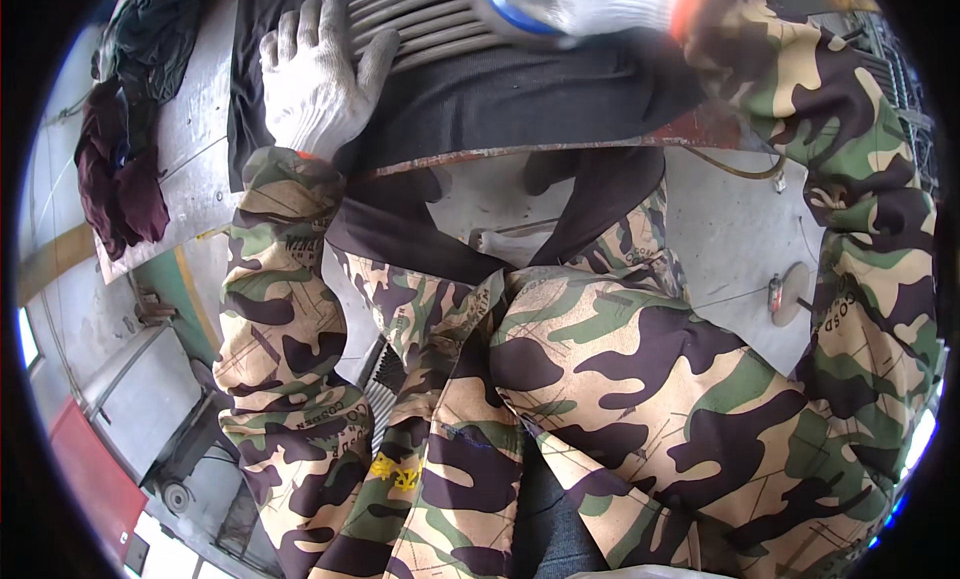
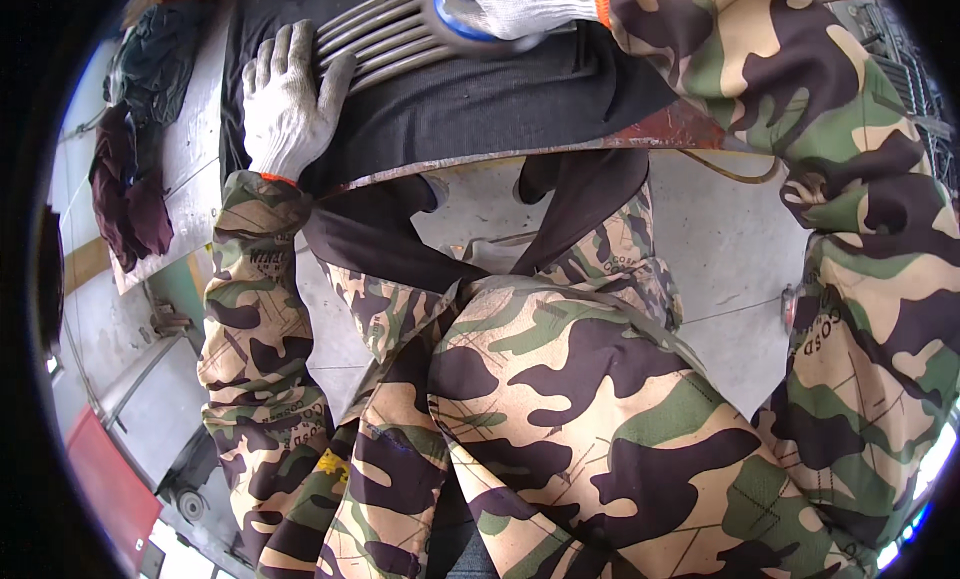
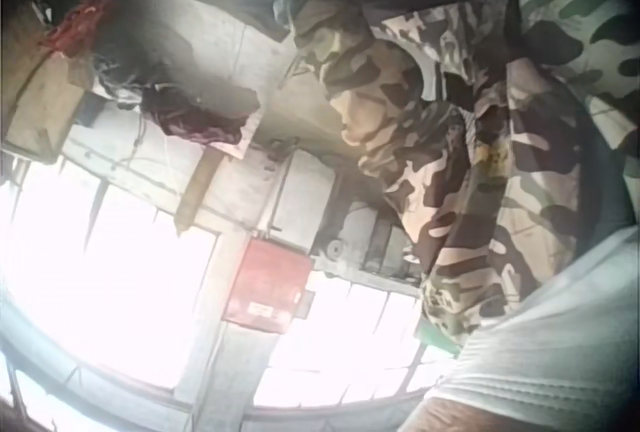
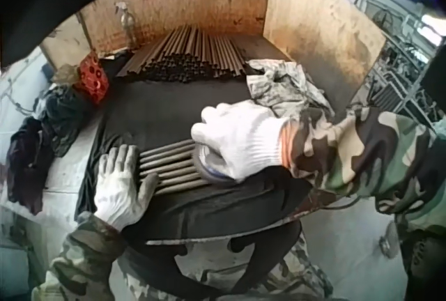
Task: Sanding the surface of a metal component using a handheld power sander.
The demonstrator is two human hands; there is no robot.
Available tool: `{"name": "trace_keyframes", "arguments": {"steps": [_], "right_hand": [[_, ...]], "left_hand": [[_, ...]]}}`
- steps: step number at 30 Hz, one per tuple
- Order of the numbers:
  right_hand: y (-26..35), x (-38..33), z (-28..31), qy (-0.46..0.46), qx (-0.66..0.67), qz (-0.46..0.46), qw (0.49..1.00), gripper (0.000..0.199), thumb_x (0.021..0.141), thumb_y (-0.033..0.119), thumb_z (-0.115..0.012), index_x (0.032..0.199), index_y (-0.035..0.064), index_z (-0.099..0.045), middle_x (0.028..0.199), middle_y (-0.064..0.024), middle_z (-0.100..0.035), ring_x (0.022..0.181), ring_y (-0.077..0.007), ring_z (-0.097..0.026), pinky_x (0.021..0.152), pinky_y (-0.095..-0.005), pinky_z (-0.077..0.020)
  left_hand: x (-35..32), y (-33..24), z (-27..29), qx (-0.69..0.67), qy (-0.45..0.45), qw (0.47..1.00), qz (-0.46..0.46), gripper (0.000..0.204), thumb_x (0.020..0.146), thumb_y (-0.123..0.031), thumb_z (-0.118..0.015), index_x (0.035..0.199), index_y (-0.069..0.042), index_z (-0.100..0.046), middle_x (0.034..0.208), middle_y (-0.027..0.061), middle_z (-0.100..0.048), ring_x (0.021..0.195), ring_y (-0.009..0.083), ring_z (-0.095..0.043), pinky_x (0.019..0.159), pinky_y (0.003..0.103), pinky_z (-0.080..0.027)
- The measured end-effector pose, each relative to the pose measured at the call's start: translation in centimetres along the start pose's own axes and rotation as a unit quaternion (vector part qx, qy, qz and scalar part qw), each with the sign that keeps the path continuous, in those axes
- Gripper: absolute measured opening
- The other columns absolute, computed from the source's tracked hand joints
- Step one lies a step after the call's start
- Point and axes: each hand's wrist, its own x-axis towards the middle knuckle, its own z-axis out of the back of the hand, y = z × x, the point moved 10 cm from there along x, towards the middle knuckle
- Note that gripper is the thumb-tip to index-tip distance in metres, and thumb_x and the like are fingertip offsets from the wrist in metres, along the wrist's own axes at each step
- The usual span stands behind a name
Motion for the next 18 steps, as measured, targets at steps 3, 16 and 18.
{"name": "trace_keyframes", "arguments": {"steps": [3,16,18], "right_hand": [[-3.2,-1.0,-0.8,0.026,-0.028,-0.074,0.997,0.029,0.088,0.032,-0.066,0.104,0.0072,-0.065,0.099,-0.0199,-0.065,0.094,-0.0386,-0.068,0.078,-0.0492,-0.0556],[-3.7,-0.3,0.1,-0.026,-0.037,-0.050,0.998,0.026,0.089,0.029,-0.064,0.103,0.0062,-0.065,0.098,-0.0208,-0.065,0.092,-0.0399,-0.067,0.078,-0.0496,-0.0550],[-2.6,-2.0,0.1,-0.008,-0.015,-0.023,1.000,0.025,0.088,0.028,-0.065,0.101,0.0065,-0.065,0.096,-0.0198,-0.064,0.089,-0.0393,-0.067,0.076,-0.0493,-0.0551]], "left_hand": [[0.5,-1.0,-3.3,-0.071,0.082,0.994,0.030,0.066,0.100,-0.050,-0.056,0.144,-0.001,-0.054,0.145,0.0249,-0.057,0.138,0.0443,-0.049,0.118,0.056,-0.032],[0.5,0.9,-3.4,-0.054,0.097,0.993,0.048,0.062,0.100,-0.049,-0.057,0.141,-0.002,-0.056,0.146,0.0246,-0.055,0.137,0.0430,-0.050,0.117,0.053,-0.034],[0.6,0.4,-4.0,-0.052,0.112,0.990,0.060,0.063,0.101,-0.049,-0.056,0.145,-0.003,-0.055,0.148,0.0231,-0.055,0.138,0.0429,-0.049,0.117,0.053,-0.033]]}}
